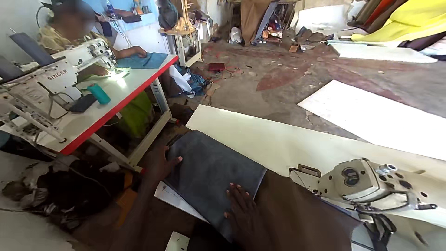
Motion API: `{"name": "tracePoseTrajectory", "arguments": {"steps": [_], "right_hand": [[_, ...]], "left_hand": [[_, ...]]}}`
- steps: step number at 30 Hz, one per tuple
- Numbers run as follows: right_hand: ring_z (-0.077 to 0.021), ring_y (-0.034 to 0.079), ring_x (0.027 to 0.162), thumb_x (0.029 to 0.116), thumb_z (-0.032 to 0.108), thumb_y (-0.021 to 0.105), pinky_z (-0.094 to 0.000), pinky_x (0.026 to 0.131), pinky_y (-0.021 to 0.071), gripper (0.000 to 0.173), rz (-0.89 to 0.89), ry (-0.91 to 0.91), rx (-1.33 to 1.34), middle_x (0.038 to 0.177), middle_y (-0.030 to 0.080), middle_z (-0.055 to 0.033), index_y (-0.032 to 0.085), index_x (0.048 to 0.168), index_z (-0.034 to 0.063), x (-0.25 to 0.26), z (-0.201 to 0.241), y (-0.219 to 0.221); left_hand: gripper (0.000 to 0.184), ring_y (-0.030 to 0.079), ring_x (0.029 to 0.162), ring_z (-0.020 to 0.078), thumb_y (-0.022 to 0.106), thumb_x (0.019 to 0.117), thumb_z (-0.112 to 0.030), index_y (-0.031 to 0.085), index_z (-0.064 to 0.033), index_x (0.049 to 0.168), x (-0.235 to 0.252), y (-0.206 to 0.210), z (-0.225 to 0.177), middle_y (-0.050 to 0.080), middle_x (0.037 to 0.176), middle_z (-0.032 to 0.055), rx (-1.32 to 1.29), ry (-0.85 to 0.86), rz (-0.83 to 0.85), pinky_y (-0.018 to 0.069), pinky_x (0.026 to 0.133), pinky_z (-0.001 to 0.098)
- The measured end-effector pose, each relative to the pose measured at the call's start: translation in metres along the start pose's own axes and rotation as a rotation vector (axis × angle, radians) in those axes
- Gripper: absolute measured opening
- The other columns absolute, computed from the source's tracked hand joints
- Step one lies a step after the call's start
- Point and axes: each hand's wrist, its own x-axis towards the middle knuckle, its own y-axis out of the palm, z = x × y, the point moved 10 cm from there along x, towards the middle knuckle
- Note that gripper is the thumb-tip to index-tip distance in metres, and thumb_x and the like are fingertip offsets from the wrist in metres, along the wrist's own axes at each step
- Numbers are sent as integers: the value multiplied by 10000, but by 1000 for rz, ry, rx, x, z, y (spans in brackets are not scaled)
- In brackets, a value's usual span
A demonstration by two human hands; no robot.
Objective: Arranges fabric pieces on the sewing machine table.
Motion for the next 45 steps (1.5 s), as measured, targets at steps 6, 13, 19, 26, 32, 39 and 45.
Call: {"name": "tracePoseTrajectory", "arguments": {"steps": [6, 13, 19, 26, 32, 39, 45], "right_hand": [[-275, 315, 1528, 992, 516, 571, -540, 1254, 245, 598, 44, 117, 374, 1605, 433, -72, 592, 1442, 124, 7, -10, -13], [-260, 642, 1214, 972, 487, 629, -448, 987, 573, 703, -56, 464, 1343, 1361, 630, -137, 473, 1449, -6, 39, -18, -57], [-185, 720, 830, 867, -47, 671, -358, 752, 635, 286, -583, 709, 1305, 926, 720, -128, 604, 1145, -55, -12, -63, -127], [-92, 725, 870, 799, -119, 667, -290, 782, 635, 457, -649, 964, 962, 973, 733, -20, 539, 1223, -4, -163, -109, -186], [-192, 720, 933, 787, -27, 751, -390, 803, 633, 430, -631, 1156, 703, 1046, 725, -121, 620, 1197, -36, -280, -182, -161], [-225, 644, 1187, 821, 79, 767, -444, 963, 575, 757, -555, 1124, 433, 1338, 626, -152, 433, 1499, 50, -277, -182, -177], [-358, 435, 1444, 932, 339, 716, -539, 1160, 409, 713, -455, 741, 78, 1548, 453, -231, 460, 1502, -5, -206, -115, -197]], "left_hand": [[403, 645, 1148, 376, 710, 973, -284, 638, -58, 1299, -9, -9, -19, 667, 1234, 191, 32, 53, -108, 500, 989, 636], [258, 681, 1090, 199, 654, 994, -236, 713, -99, 1205, -108, -4, -171, 711, 1182, 68, -215, 460, -93, 565, 973, 472], [315, 693, 1063, 149, 590, 1030, -249, 690, -69, 1268, -170, 24, -255, 736, 1127, 52, -507, 647, 200, 570, 977, 384], [651, 260, 1546, 329, 464, 1023, -589, 477, -198, 1544, -54, 79, -120, 370, 1644, 44, 52, 544, 60, 219, 1238, 620], [707, 183, 1563, 377, 338, 1022, -662, 441, -226, 1569, -57, 114, -97, 322, 1670, 36, 238, 601, -8, 124, 1231, 676], [720, 175, 1564, 380, 345, 1010, -680, 444, -234, 1567, -53, 112, -94, 313, 1674, 38, 234, 603, -18, 111, 1228, 683], [826, 193, 1547, 433, 415, 967, -720, 483, -120, 1530, -96, 112, -149, 328, 1650, 155, 211, 642, 43, 137, 1228, 681]]}}
